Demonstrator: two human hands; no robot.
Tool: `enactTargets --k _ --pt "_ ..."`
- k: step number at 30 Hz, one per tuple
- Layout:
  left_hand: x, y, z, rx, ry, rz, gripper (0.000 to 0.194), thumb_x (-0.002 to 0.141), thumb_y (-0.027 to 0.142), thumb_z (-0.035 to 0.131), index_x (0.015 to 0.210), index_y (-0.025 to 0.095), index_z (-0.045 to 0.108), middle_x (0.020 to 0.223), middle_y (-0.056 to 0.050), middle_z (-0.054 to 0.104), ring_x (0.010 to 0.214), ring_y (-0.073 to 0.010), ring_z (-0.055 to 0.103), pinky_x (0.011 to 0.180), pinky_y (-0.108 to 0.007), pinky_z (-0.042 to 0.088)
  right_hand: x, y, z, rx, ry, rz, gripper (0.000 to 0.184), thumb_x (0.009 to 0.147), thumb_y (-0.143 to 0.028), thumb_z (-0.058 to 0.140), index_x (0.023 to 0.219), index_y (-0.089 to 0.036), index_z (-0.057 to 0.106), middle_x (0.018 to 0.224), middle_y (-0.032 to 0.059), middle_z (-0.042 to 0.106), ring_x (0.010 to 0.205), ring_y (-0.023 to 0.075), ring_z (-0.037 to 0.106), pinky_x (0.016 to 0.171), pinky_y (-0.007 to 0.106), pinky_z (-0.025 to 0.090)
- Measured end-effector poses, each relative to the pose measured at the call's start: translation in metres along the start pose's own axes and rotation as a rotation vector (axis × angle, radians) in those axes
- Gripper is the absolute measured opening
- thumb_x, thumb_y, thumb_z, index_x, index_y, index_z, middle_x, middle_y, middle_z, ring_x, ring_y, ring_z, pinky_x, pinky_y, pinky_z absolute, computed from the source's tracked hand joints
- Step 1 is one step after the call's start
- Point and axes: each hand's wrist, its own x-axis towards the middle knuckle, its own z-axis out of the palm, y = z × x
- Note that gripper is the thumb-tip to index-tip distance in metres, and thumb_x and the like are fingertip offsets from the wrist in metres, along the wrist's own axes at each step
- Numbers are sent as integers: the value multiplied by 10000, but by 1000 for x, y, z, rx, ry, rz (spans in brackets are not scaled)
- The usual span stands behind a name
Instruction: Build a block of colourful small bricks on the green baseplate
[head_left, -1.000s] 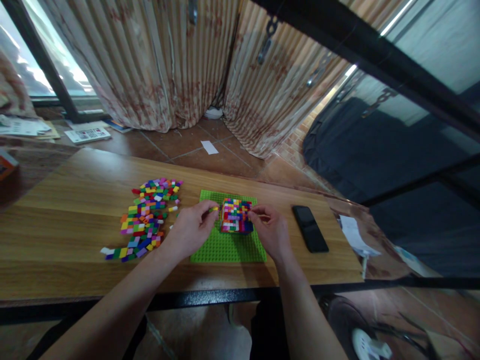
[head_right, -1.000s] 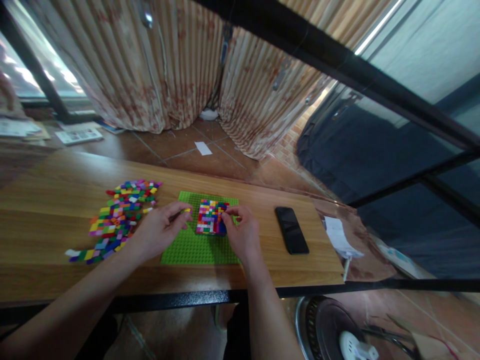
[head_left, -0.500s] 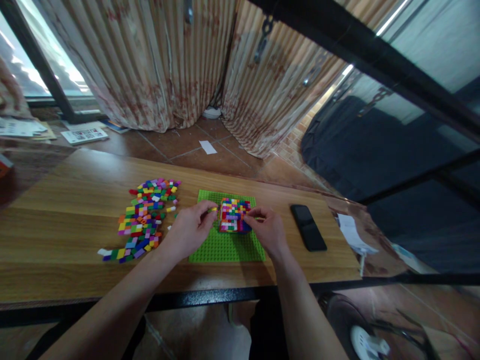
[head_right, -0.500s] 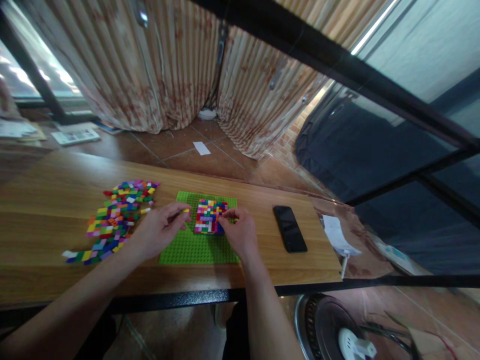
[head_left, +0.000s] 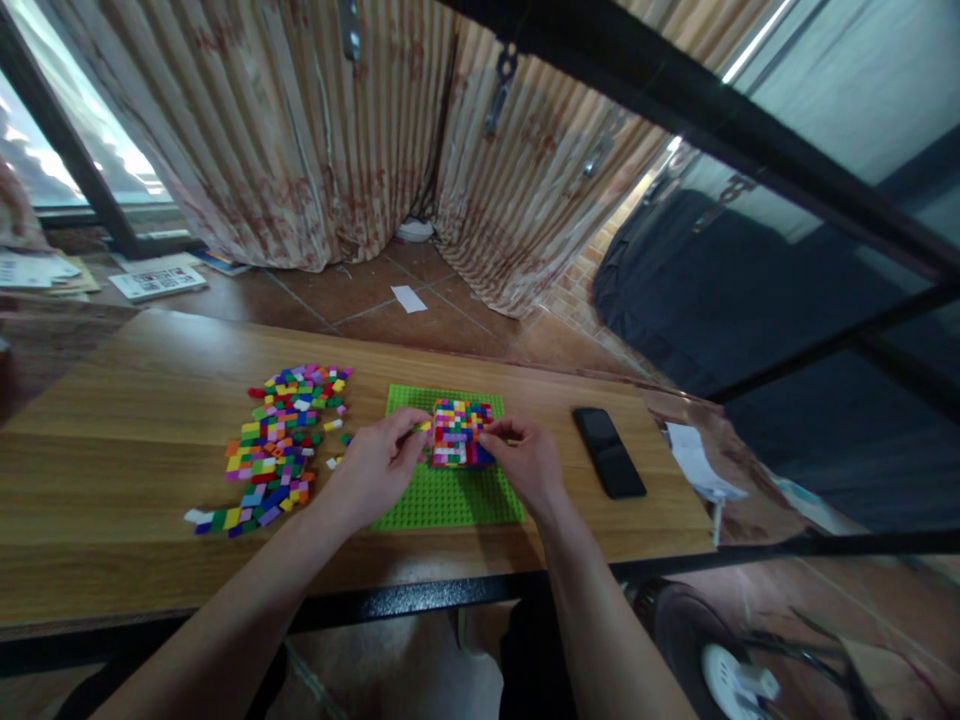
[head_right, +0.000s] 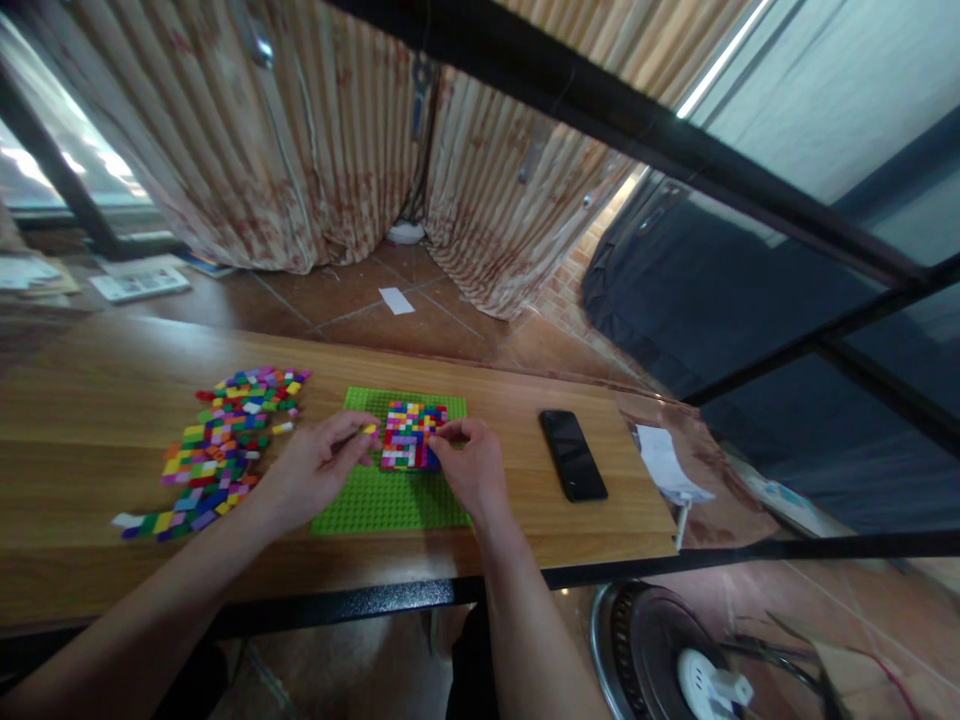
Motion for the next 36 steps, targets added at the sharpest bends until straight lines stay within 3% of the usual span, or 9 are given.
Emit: enactTargets --k 6,11,19,25,36 --pt "0 5 -2 -178 -39 0 110 917 250 469 987 187 526 818 -32 701 739 -175 695 695 -312 539 -9 -17 4 -32 131 -239 79 817 -261 640 799 -210 698 839 42 685 832 193 639 800 351 504" --pt "-1 9 -1 -214 -40 37 88 912 248 496 970 191 529 750 4 675 708 -157 670 667 -278 527 -21 -36 22 81 19 -398 94 860 -233 644 919 -232 717 959 55 688 944 182 642 871 341 515" --pt "-4 11 4 -313 -16 13 110 915 295 526 967 198 536 769 0 695 714 -161 691 675 -274 554 -23 -37 35 157 17 -409 101 873 -204 644 882 -251 733 932 37 685 916 177 644 846 353 530" --pt "-3 13 10 -322 50 -50 123 886 314 552 912 194 546 757 -13 706 676 -166 694 642 -279 561 -26 -36 38 31 87 -457 118 880 -202 637 860 -253 741 916 42 688 908 194 642 843 388 513" --pt "6 -8 -3 -220 100 -162 125 833 291 521 905 190 532 719 -23 687 631 -190 683 596 -317 537 -12 -27 12 -94 59 -493 131 901 -210 616 900 -248 741 929 50 683 917 199 614 841 377 508"
